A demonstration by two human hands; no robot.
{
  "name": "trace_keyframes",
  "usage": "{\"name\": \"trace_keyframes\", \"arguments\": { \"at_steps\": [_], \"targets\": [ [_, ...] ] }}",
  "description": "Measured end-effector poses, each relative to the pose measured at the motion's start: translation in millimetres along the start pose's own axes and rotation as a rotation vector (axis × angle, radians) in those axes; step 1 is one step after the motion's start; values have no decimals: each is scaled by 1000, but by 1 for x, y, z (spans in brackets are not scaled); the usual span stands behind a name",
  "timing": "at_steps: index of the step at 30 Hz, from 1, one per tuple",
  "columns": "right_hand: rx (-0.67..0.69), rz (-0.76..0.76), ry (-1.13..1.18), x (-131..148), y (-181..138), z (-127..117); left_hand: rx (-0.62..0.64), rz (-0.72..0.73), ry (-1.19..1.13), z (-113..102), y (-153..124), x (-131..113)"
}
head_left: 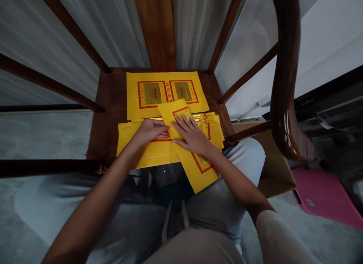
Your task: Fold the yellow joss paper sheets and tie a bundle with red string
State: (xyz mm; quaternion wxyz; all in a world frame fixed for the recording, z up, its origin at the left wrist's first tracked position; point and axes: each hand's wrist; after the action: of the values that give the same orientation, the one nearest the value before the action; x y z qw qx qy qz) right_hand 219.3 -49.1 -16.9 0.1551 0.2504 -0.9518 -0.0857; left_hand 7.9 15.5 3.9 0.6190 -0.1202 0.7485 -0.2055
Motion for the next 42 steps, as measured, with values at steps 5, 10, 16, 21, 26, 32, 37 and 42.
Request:
{"name": "trace_keyframes", "arguments": {
  "at_steps": [5, 10, 16, 21, 26, 32, 37, 42],
  "targets": [
    [-5, -4, -6, -2, 0, -1, -3, -30, -14, -2, 2, -2],
    [3, 1, -9, -2, 0, 2, -46, -53, -61, -2, 3, -1],
    [5, 3, -15, 0, 1, 5, 76, -62, 34, 2, -3, 2],
    [10, 6, 14, -5, 1, -1, 73, -26, 13, 6, -7, 5],
    [-21, 45, 11, -10, 1, -5, -132, 10, -65, 2, 2, -1],
    [-7, 51, 25, -8, -1, 3, -146, -35, -18, -4, 5, -5],
    [-19, 66, 17, -7, 1, 7, 155, -214, 166, -3, -4, -1],
    [-55, 86, 29, -6, -4, 9, 157, -236, 203, 5, -9, 0]
  ]
}}
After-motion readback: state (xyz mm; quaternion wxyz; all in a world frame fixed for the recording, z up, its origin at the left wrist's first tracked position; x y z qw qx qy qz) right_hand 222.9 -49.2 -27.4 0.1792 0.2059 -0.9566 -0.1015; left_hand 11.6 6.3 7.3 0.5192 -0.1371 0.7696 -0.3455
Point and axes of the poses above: each hand's wrist, its own y-axis towards the middle knuckle, its own z-axis out of the palm, x = y × z, and after that the axes turned 10 degrees about -x, right-handed
